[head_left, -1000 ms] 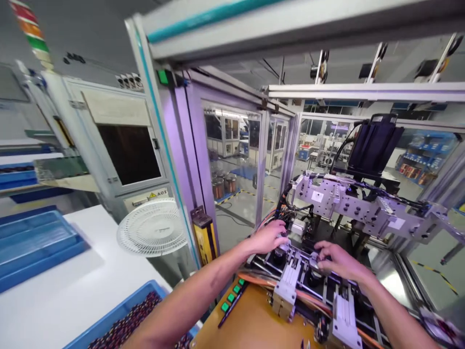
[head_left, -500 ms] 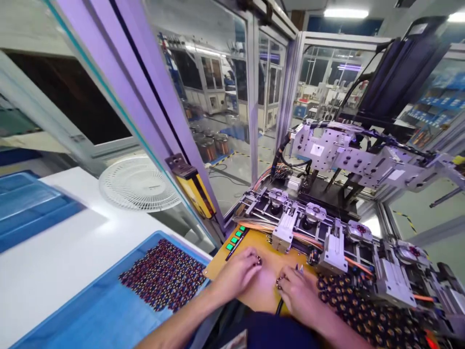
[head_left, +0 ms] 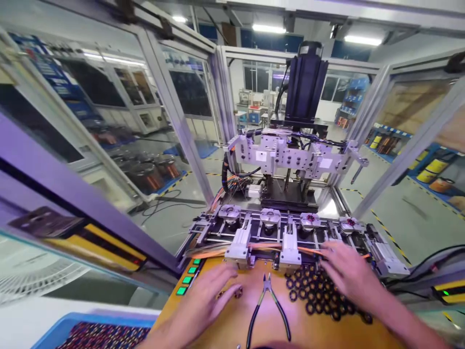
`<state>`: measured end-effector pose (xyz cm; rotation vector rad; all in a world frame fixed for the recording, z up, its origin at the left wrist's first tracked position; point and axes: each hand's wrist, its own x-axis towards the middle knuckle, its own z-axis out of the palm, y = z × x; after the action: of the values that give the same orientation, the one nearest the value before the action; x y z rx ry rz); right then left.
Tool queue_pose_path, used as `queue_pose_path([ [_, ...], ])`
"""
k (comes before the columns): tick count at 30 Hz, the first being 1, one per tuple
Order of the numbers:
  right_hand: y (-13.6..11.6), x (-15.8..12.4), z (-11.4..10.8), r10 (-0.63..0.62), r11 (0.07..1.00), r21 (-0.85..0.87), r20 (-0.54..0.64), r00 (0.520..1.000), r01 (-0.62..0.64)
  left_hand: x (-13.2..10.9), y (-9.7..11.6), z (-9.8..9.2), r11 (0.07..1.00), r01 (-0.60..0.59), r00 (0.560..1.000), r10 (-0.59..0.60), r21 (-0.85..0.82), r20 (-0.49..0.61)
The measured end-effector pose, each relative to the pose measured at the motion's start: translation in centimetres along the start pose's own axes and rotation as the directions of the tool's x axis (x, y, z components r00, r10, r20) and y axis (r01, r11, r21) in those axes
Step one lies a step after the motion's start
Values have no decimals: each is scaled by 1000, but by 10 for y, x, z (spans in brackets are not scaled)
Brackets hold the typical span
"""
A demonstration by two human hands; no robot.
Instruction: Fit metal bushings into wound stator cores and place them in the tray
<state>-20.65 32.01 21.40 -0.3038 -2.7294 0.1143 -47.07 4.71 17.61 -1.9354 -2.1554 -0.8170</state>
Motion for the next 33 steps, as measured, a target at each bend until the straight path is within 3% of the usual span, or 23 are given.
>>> queue_pose_path([
  [2,54,9,-27,191,979,-102,144,971,-177,64,18,-11,994,-111,986,113,-26,123],
  [3,77,16,-35,244,967,-125,173,954,-224,98,26,-11,990,-142,967,140,-7,214],
  [4,99,22,-40,282,956,-139,198,939,-258,131,32,-5,989,-150,961,143,12,235],
  [7,143,33,-42,349,936,-135,247,904,-325,209,43,34,979,-200,943,184,29,276],
  [10,162,32,-33,409,912,-108,282,868,-395,247,44,81,968,-249,912,234,3,338],
  [12,168,28,-25,426,903,-76,305,852,-424,254,42,102,965,-263,893,248,-11,376],
  [15,171,24,-17,423,897,-25,333,842,-441,253,42,114,969,-246,885,230,-11,406],
  [22,178,29,-7,416,882,52,377,827,-468,260,46,111,976,-219,838,197,-16,508],
  [26,179,45,-25,421,862,121,373,827,-493,269,52,108,982,-179,854,188,-65,486],
  [30,150,40,-62,362,869,237,292,885,-434,255,68,74,975,-141,912,195,-172,361],
  [33,100,8,-69,261,876,375,157,952,-302,208,73,25,955,-108,944,185,-275,272],
])
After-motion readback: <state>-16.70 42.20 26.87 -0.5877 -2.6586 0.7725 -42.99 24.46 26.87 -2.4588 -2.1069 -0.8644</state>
